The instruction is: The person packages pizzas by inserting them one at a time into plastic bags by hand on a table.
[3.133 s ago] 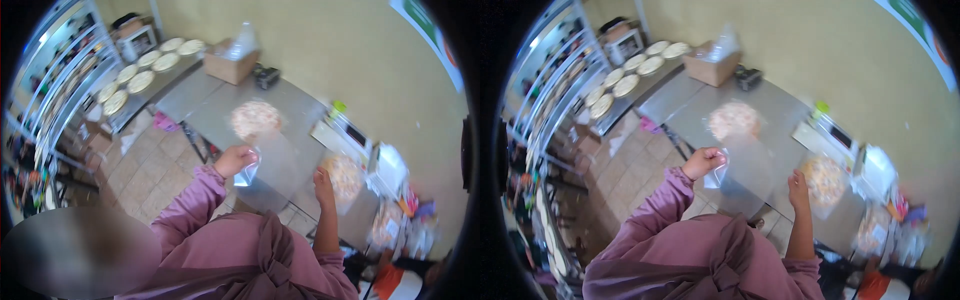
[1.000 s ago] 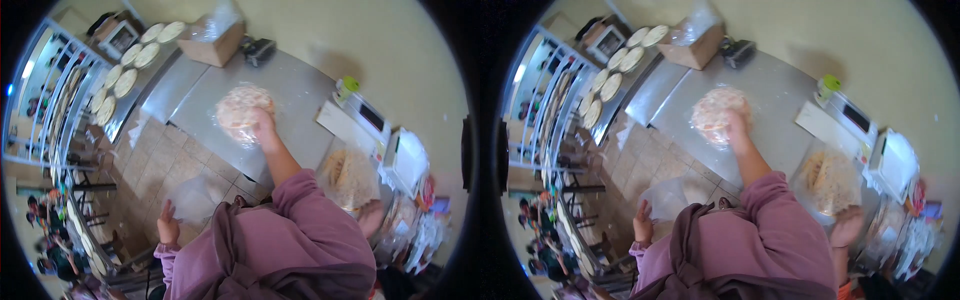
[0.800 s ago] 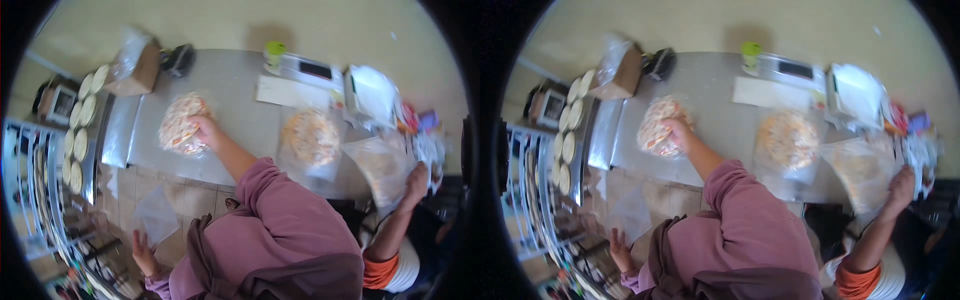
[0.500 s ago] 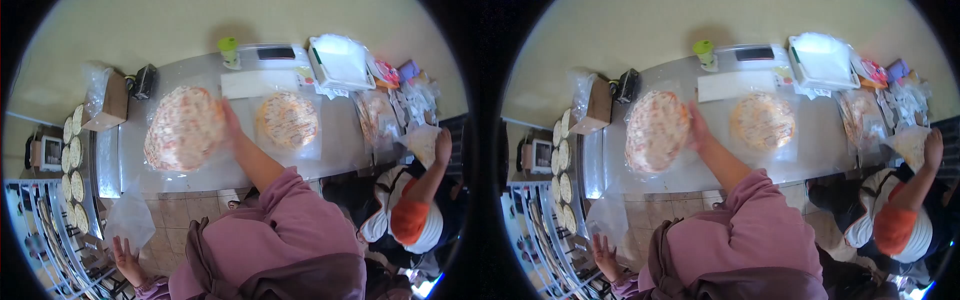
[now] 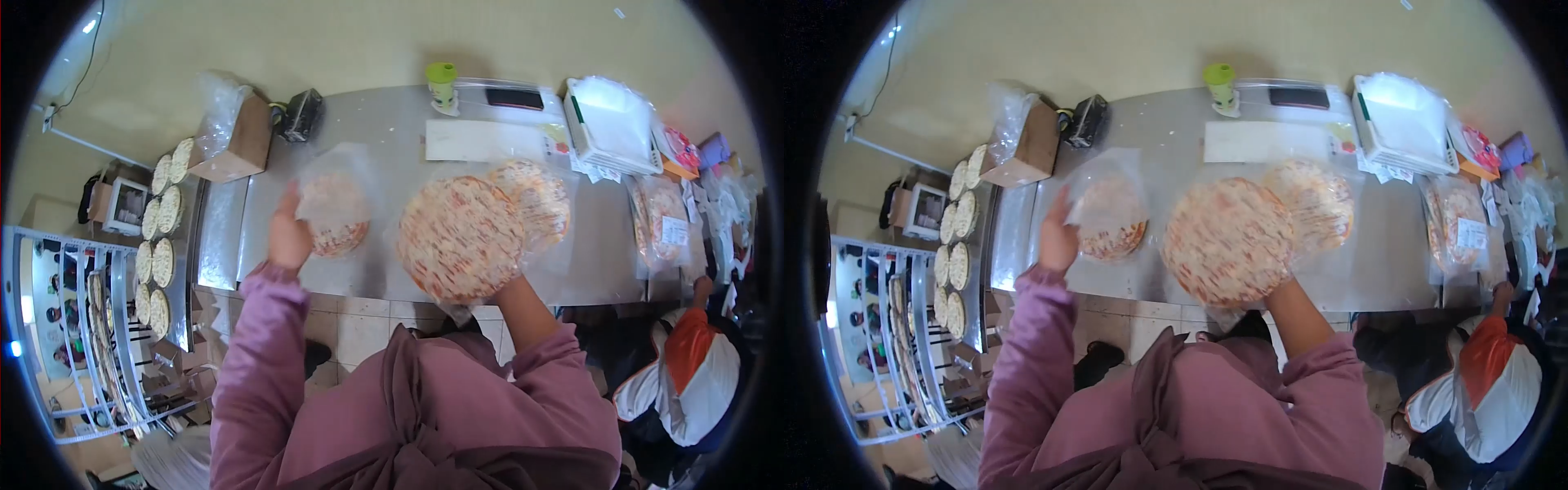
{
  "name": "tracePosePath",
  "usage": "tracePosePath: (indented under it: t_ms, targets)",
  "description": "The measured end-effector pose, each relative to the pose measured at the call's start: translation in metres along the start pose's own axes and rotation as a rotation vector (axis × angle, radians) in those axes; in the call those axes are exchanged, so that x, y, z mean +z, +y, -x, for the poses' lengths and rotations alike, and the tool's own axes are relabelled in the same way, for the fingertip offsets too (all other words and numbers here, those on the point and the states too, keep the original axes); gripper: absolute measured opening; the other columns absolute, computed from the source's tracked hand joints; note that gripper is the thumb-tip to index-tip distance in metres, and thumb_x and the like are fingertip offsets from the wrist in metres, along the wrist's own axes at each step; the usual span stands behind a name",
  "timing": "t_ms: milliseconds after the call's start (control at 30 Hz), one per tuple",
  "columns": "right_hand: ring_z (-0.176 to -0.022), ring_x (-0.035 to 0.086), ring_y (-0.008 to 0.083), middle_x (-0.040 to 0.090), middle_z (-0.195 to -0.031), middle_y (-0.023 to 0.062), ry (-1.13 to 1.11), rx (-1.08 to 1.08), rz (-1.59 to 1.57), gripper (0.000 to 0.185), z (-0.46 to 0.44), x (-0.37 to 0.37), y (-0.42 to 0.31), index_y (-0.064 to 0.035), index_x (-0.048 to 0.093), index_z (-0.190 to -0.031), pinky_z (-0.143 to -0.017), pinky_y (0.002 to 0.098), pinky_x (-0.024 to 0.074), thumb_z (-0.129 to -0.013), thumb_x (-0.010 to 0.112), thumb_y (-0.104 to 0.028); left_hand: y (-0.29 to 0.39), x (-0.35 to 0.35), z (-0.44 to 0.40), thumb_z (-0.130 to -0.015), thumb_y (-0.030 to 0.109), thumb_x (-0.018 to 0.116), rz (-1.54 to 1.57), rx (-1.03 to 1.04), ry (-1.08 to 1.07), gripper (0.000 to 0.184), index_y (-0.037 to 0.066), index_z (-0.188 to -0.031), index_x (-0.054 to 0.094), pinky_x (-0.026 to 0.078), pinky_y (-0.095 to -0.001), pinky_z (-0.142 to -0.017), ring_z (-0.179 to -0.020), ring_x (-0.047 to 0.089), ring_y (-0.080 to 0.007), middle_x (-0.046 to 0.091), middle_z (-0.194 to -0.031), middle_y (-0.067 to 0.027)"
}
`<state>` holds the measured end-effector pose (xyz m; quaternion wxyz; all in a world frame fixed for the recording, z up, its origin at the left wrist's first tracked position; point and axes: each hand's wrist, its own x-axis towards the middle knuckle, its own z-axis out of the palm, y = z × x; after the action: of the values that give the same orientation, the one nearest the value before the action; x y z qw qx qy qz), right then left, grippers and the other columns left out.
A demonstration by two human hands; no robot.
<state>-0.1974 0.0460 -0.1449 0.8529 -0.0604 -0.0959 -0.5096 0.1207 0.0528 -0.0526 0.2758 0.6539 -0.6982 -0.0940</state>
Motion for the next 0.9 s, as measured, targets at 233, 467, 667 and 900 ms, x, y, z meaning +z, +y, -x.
tracePosePath:
  t_ms: [233,467,667,900]
  targets:
    - [-0.120,0.038,0.0297,0.037,-0.133,0.0138,0.034,0.054,-0.058,0.059,-0.004,-0.003,0.042,-0.0056,0.032,-0.131,-0.098,0.0449,0.0344,-0.086,0.037,-0.044,0.007,0.042,-0.027,-0.065,-0.009,0.038,-0.154,0.125,-0.254,0.059,-0.006,-0.124,0.038,0.035,-0.0348,-0.098,-0.115,0.041,-0.0352,0.039,-0.128,-0.0245]
    - [-0.121,0.037,0.0298,0.035,-0.134,0.0136,0.064,0.101,-0.133,0.061,-0.036,-0.006,0.088,-0.0063,0.031,-0.132,-0.099,0.0453,0.0339,-0.087,0.034,-0.047,0.011,0.009,-0.014,-0.066,-0.009,0.042,-0.213,0.195,-0.474,0.060,0.001,-0.126,0.038,0.037,-0.0338,-0.096,-0.115,0.043,-0.0333,0.036,-0.132,-0.0178]
    - [-0.122,0.035,0.0299,0.034,-0.135,0.0135,0.109,0.189,-0.183,0.062,-0.045,-0.016,0.081,-0.0069,0.030,-0.132,-0.099,0.0457,0.0334,-0.087,0.031,-0.050,0.018,-0.007,0.018,-0.072,-0.005,0.040,-0.221,0.288,-0.520,0.057,0.008,-0.127,0.039,0.038,-0.0325,-0.095,-0.114,0.045,-0.0304,0.037,-0.133,-0.0146]
    - [-0.121,0.037,0.0281,0.036,-0.133,0.0124,0.135,0.223,-0.065,0.058,-0.050,-0.018,0.091,-0.0075,0.031,-0.132,-0.100,0.0445,0.0322,-0.089,0.030,-0.047,0.022,0.003,0.049,-0.075,0.000,0.042,-0.259,0.231,-0.212,0.041,0.005,-0.116,0.046,0.043,-0.0356,-0.087,-0.103,0.051,-0.0326,0.051,-0.116,-0.0159]
